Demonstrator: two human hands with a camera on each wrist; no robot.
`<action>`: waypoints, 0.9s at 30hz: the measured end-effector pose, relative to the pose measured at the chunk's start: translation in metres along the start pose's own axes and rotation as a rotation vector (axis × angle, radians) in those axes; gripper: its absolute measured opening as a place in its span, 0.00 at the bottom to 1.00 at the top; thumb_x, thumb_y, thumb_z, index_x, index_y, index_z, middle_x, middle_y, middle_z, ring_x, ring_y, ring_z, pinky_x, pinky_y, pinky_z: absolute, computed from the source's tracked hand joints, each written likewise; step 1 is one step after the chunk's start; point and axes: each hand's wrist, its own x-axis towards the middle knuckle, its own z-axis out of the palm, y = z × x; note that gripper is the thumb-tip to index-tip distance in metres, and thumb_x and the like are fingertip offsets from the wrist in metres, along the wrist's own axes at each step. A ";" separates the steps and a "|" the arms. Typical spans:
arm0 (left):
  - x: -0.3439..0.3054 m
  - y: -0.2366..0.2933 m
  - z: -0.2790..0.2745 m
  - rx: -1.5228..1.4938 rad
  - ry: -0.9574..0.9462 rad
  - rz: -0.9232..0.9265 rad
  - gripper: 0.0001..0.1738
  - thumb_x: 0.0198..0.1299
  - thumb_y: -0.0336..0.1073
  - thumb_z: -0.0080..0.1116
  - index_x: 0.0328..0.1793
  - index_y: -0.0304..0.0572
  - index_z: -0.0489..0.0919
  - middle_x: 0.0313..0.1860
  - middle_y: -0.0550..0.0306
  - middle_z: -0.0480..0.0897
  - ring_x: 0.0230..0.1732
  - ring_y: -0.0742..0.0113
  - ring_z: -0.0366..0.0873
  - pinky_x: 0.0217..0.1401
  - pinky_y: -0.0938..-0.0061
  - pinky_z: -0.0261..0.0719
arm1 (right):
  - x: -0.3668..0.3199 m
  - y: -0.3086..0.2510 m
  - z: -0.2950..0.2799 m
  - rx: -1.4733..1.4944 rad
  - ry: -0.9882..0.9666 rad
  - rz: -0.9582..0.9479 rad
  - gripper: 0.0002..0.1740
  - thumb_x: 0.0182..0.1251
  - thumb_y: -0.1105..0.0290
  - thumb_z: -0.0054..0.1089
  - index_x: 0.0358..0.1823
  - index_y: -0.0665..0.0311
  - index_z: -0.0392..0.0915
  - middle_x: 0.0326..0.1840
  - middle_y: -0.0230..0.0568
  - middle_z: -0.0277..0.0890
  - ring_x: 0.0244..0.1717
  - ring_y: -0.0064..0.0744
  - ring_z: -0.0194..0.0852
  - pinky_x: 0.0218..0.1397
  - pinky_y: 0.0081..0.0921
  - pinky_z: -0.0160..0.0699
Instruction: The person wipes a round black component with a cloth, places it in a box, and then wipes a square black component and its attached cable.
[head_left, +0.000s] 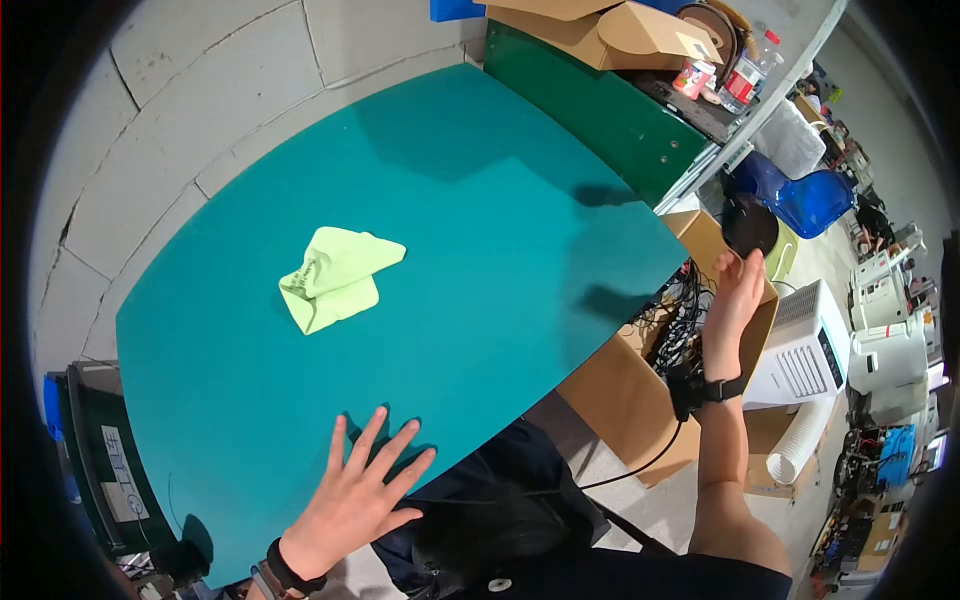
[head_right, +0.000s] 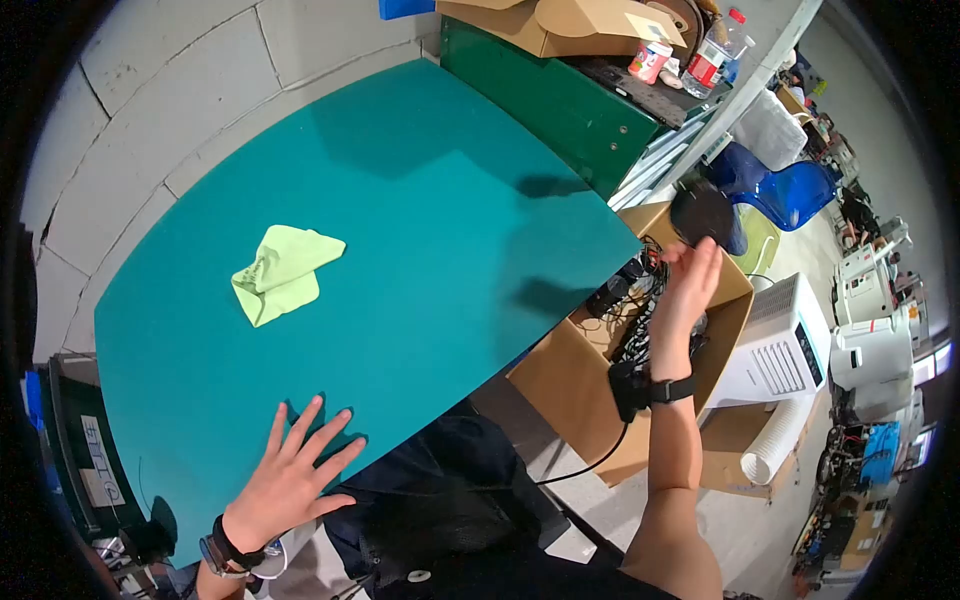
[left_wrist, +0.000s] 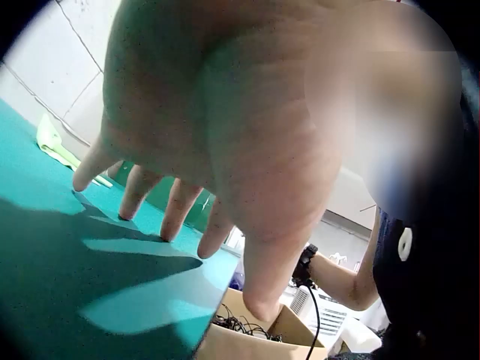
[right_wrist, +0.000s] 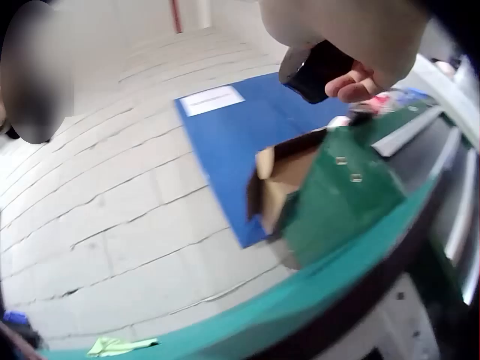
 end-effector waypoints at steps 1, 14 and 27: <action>0.002 0.001 0.002 -0.006 -0.003 -0.006 0.40 0.48 0.52 0.69 0.69 0.55 0.71 0.76 0.54 0.59 0.78 0.41 0.47 0.72 0.30 0.47 | 0.013 0.021 -0.027 -0.026 0.102 0.050 0.19 0.76 0.53 0.47 0.49 0.63 0.70 0.34 0.36 0.75 0.35 0.25 0.73 0.42 0.26 0.71; -0.001 0.002 0.021 0.188 0.077 -0.021 0.41 0.59 0.48 0.58 0.78 0.63 0.56 0.81 0.56 0.47 0.80 0.43 0.44 0.68 0.29 0.57 | 0.051 0.340 -0.261 -0.021 -0.165 0.979 0.12 0.72 0.59 0.54 0.37 0.60 0.72 0.31 0.29 0.72 0.28 0.28 0.62 0.30 0.29 0.70; 0.001 0.001 0.025 0.301 -0.010 -0.006 0.36 0.64 0.42 0.46 0.80 0.64 0.52 0.82 0.54 0.45 0.79 0.41 0.45 0.69 0.27 0.54 | 0.030 0.330 -0.238 -0.242 -0.126 1.093 0.08 0.70 0.66 0.52 0.41 0.65 0.74 0.39 0.34 0.74 0.38 0.32 0.68 0.41 0.32 0.72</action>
